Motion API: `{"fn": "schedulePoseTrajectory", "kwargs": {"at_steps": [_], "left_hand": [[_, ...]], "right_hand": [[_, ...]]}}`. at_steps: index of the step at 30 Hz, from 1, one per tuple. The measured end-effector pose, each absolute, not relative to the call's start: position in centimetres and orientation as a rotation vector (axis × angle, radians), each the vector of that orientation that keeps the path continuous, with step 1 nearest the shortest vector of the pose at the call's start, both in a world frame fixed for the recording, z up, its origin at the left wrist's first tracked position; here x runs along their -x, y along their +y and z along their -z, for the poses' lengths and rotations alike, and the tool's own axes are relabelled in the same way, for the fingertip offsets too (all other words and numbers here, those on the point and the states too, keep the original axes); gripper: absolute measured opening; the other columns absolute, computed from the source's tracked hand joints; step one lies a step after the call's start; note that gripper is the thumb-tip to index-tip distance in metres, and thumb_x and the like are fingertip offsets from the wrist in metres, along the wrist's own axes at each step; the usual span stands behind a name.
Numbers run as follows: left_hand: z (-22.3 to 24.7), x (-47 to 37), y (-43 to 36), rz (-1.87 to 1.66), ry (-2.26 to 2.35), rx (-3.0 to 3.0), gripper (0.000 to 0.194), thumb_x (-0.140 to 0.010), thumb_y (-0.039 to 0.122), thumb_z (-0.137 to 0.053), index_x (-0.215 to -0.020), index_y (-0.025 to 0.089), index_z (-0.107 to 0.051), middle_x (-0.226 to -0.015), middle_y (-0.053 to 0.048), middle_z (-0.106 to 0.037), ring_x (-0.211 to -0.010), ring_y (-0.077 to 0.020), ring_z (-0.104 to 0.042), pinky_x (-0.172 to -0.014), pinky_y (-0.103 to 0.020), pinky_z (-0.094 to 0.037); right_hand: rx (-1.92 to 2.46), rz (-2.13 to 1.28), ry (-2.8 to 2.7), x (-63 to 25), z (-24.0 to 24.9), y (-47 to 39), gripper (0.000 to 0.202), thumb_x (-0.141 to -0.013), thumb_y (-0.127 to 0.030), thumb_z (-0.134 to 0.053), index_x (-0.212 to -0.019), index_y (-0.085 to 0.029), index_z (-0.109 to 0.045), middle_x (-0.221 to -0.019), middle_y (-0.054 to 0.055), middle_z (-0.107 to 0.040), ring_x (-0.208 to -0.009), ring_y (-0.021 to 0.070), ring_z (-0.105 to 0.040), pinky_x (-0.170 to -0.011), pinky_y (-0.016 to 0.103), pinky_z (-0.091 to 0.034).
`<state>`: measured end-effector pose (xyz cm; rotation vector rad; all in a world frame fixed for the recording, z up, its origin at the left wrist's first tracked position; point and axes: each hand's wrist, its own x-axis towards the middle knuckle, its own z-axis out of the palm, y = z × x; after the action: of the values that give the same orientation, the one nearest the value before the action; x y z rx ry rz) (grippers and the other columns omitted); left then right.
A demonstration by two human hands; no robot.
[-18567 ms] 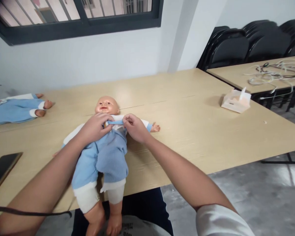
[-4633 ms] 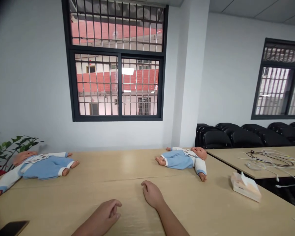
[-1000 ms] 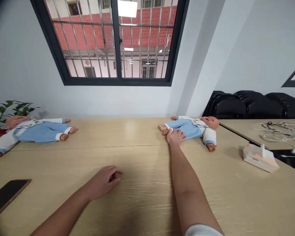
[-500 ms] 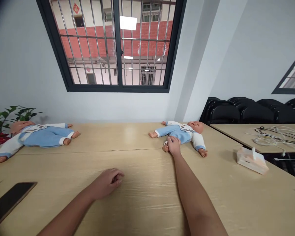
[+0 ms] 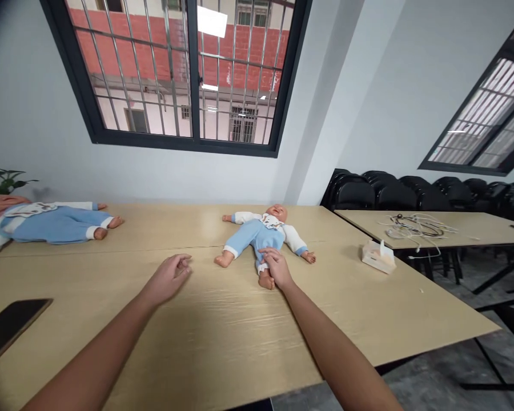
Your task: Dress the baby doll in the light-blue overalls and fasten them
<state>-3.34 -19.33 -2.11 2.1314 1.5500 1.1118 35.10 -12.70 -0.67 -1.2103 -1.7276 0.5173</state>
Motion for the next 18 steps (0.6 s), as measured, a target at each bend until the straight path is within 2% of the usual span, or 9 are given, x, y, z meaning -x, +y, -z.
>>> {"fn": "schedulePoseTrajectory", "kwargs": {"at_steps": [4,9,14,18], "left_hand": [[1.8,3.7,-19.3,-1.175,1.547,-2.112,0.034,-0.094,0.034,-0.053,-0.123,0.018,-0.062,-0.107,-0.009,-0.071,-0.104,-0.0266,-0.065,-0.098,-0.044,-0.049],[1.1,3.6,-19.5,-1.174,1.51,-2.178,0.031,-0.094,0.031,-0.053,-0.119,0.019,-0.065,-0.107,-0.009,-0.071,-0.106,-0.0279,-0.064,-0.1,-0.045,-0.048],[0.9,3.0,-19.9,-1.087,1.395,-2.231,0.029,-0.097,0.035,-0.052,-0.117,0.02,-0.068,-0.119,-0.011,-0.069,-0.116,-0.0282,-0.061,-0.105,-0.045,-0.045],[0.1,1.6,-21.2,-0.999,1.198,-2.232,0.036,-0.1,0.042,-0.05,-0.127,0.024,-0.066,-0.128,-0.01,-0.066,-0.12,-0.026,-0.059,-0.106,-0.041,-0.045]], "right_hand": [[1.114,-0.695,-1.781,-34.3,0.1,-16.7,0.048,-0.09,-0.049,-0.05,-0.053,-0.023,-0.064,-0.106,0.011,-0.077,-0.112,0.0286,-0.066,-0.111,0.046,-0.043],[0.984,-0.928,-1.793,-33.4,-0.1,-20.7,0.051,-0.09,-0.054,-0.056,-0.05,-0.024,-0.063,-0.097,0.009,-0.076,-0.112,0.0292,-0.064,-0.115,0.045,-0.036],[0.902,-1.068,-1.774,-31.9,-0.1,-24.8,0.052,-0.096,-0.049,-0.054,-0.051,-0.023,-0.061,-0.087,0.007,-0.072,-0.097,0.0268,-0.063,-0.109,0.044,-0.038],[0.895,-1.086,-1.827,-31.3,-1.0,-27.4,0.055,-0.098,-0.051,-0.054,-0.05,-0.024,-0.06,-0.08,0.007,-0.067,-0.094,0.0268,-0.06,-0.102,0.044,-0.039]]}}
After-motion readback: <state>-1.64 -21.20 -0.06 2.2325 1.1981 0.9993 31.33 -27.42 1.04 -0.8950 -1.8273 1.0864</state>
